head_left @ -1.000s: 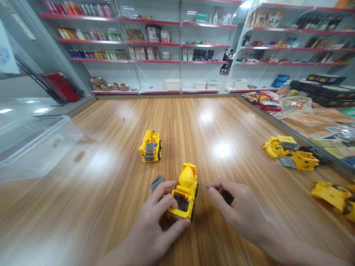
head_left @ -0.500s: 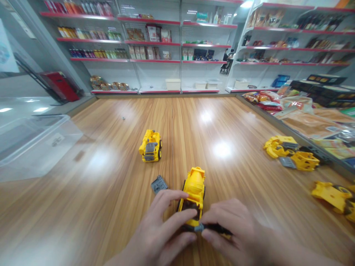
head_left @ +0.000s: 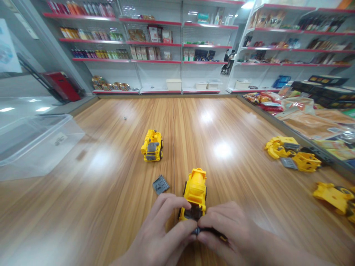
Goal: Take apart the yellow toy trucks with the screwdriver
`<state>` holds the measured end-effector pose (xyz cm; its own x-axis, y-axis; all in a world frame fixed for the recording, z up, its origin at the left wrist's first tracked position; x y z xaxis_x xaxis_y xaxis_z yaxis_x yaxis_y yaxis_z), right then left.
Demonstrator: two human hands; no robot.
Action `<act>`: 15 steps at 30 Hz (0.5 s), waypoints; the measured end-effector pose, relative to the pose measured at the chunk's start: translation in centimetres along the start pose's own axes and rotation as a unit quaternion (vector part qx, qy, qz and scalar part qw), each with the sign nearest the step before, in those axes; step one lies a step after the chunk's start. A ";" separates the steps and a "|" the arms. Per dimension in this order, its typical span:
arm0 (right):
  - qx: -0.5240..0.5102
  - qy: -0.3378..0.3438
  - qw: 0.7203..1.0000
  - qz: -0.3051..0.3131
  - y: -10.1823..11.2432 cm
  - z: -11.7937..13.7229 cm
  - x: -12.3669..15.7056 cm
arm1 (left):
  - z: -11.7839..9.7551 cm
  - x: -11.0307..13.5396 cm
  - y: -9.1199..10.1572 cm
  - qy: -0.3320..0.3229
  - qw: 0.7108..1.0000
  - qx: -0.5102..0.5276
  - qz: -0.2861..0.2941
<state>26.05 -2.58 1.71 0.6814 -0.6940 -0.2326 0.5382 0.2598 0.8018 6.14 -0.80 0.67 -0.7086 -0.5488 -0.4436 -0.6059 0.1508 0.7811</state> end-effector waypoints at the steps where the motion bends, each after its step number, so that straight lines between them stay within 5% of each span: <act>1: -0.001 0.004 1.000 -0.008 -0.2 -0.1 0.1 | 0.1 0.1 0.0 -0.004 1.000 0.001 -0.017; 3: -0.005 0.002 1.000 -0.021 -0.4 -0.4 0.2 | 0.8 0.4 0.0 0.027 0.998 0.003 -0.050; 7: -0.021 -0.028 0.999 -0.026 -0.2 -1.1 0.4 | 4.1 0.8 -0.2 0.192 0.975 -0.042 -0.103; 11: -0.030 -0.044 0.998 -0.035 0.3 -1.4 0.5 | 7.0 0.6 0.1 0.277 0.953 -0.103 -0.071; 15: -0.026 -0.042 0.998 -0.044 0.4 -1.5 0.5 | 7.7 0.8 0.7 0.297 0.941 -0.159 -0.034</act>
<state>27.34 -1.79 1.11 0.5878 -0.7687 -0.2523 0.6209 0.2287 0.7498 2.40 5.23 -2.55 -0.2876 -0.9253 -0.2473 -0.4367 -0.1031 0.8937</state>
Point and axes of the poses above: each hand's wrist, its own x-axis away from the middle knuckle, its own y-axis out of the back of the hand, z = x × y, the point moved 2 cm from there along -x, towards the middle knuckle, and after that the axes turned 8 degrees about z, right-handed, at the moved point
